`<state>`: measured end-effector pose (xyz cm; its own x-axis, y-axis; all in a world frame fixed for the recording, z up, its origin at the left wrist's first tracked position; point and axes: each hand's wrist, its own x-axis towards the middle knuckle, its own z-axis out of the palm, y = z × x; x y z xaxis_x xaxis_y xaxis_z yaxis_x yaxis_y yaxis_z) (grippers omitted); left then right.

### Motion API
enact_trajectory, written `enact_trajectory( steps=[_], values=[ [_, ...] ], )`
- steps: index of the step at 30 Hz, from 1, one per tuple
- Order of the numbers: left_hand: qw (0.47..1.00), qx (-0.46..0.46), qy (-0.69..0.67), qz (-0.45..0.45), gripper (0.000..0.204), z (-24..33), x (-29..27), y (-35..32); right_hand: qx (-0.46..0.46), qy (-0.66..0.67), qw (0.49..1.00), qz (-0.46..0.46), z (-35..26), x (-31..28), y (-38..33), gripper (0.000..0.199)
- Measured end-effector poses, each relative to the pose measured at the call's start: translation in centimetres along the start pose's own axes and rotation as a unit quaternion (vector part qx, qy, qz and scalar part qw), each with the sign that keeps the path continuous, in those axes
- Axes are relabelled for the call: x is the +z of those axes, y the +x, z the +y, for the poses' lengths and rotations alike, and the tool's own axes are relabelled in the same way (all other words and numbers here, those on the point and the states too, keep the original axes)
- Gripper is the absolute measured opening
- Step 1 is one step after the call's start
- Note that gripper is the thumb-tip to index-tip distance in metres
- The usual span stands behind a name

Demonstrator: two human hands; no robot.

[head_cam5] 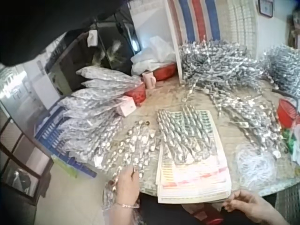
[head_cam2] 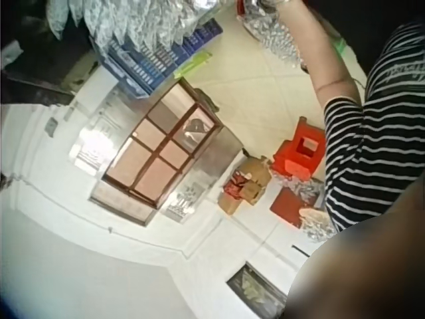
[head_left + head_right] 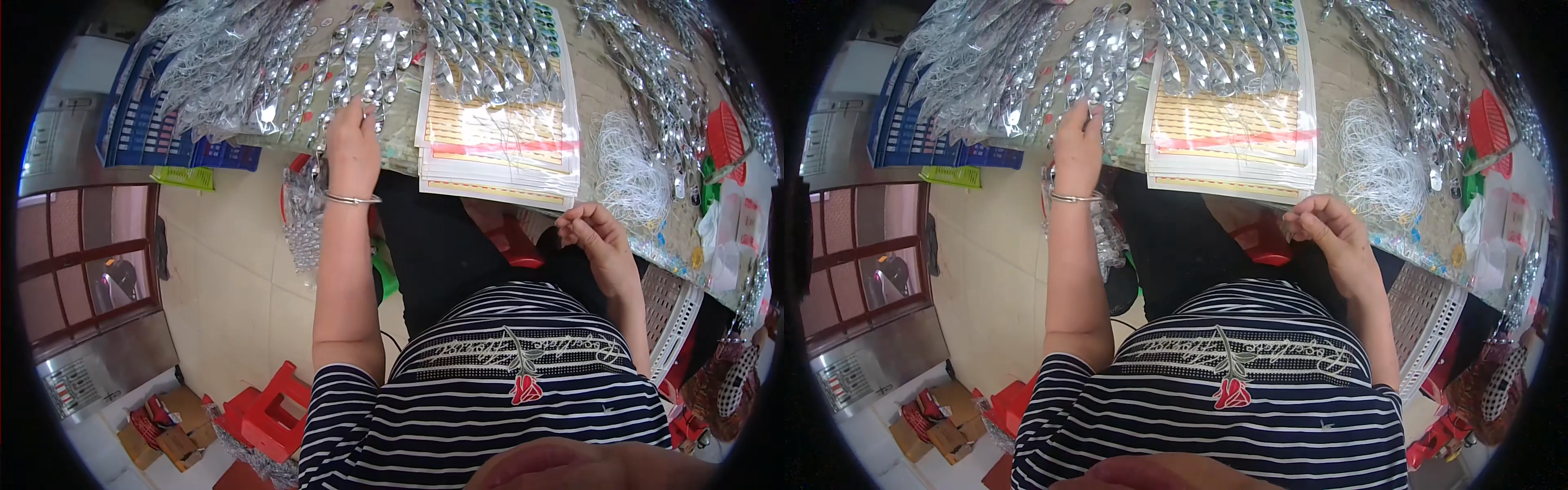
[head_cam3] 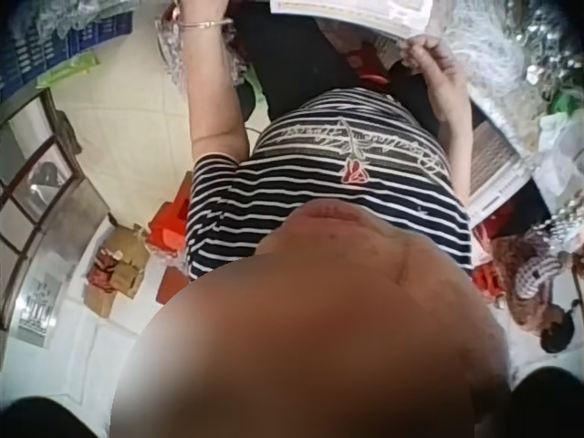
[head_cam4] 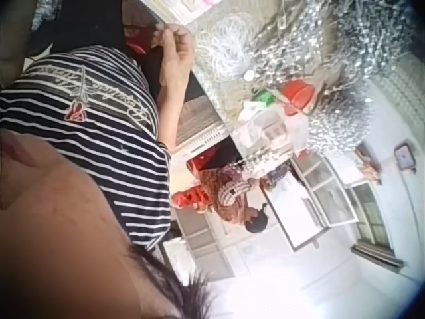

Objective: Sorting small shiny components and packaging them into individual plastic bags.

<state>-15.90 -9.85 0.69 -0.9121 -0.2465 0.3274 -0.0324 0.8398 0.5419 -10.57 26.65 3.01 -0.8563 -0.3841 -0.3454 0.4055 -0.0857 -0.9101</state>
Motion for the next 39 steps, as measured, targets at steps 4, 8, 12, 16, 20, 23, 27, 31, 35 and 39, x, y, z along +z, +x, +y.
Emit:
enact_trajectory(
  steps=[4,8,12,16,20,23,27,31,35,39],
  values=[
    [0.997,0.071,0.028,0.025,0.027,-0.2,2.4,-0.7,0.002,-0.012,1.0,-0.004,-0.1,0.2,0.0,0.015],
    [0.994,0.086,0.05,0.048,0.034,-0.2,3.5,-1.2,0.013,-0.015,1.0,-0.007,-0.1,0.5,0.5,0.015],
    [0.997,0.065,0.037,0.03,0.036,0.3,3.9,-1.4,0.021,-0.026,0.999,-0.014,0.1,1.2,0.8,0.014],
    [0.998,0.048,0.03,0.033,0.036,0.8,4.1,-1.4,0.028,-0.029,0.999,-0.016,0.4,1.4,0.7,0.014],
    [0.996,0.04,0.052,0.056,0.033,1.0,4.4,-1.1,0.038,-0.027,0.999,-0.015,0.5,1.4,0.5,0.014],
    [0.995,0.041,0.053,0.078,0.027,1.2,4.2,-0.7,0.057,-0.039,0.997,-0.029,0.4,1.6,0.4,0.016],
    [0.996,0.047,0.059,0.052,0.02,1.3,4.0,-0.5,0.063,-0.031,0.997,-0.034,0.3,1.8,0.4,0.015],
    [0.994,0.064,0.072,0.057,0.015,1.6,3.7,-0.5,0.07,-0.024,0.996,-0.041,0.3,2.0,0.4,0.015],
    [0.992,0.044,0.11,0.042,0.015,2.1,3.5,-0.7,0.064,-0.029,0.997,-0.027,0.4,2.3,0.4,0.015],
    [0.987,-0.007,0.158,0.026,0.019,3.2,2.9,-0.8,0.064,-0.036,0.997,-0.029,0.7,2.1,0.4,0.015]
  ],
)
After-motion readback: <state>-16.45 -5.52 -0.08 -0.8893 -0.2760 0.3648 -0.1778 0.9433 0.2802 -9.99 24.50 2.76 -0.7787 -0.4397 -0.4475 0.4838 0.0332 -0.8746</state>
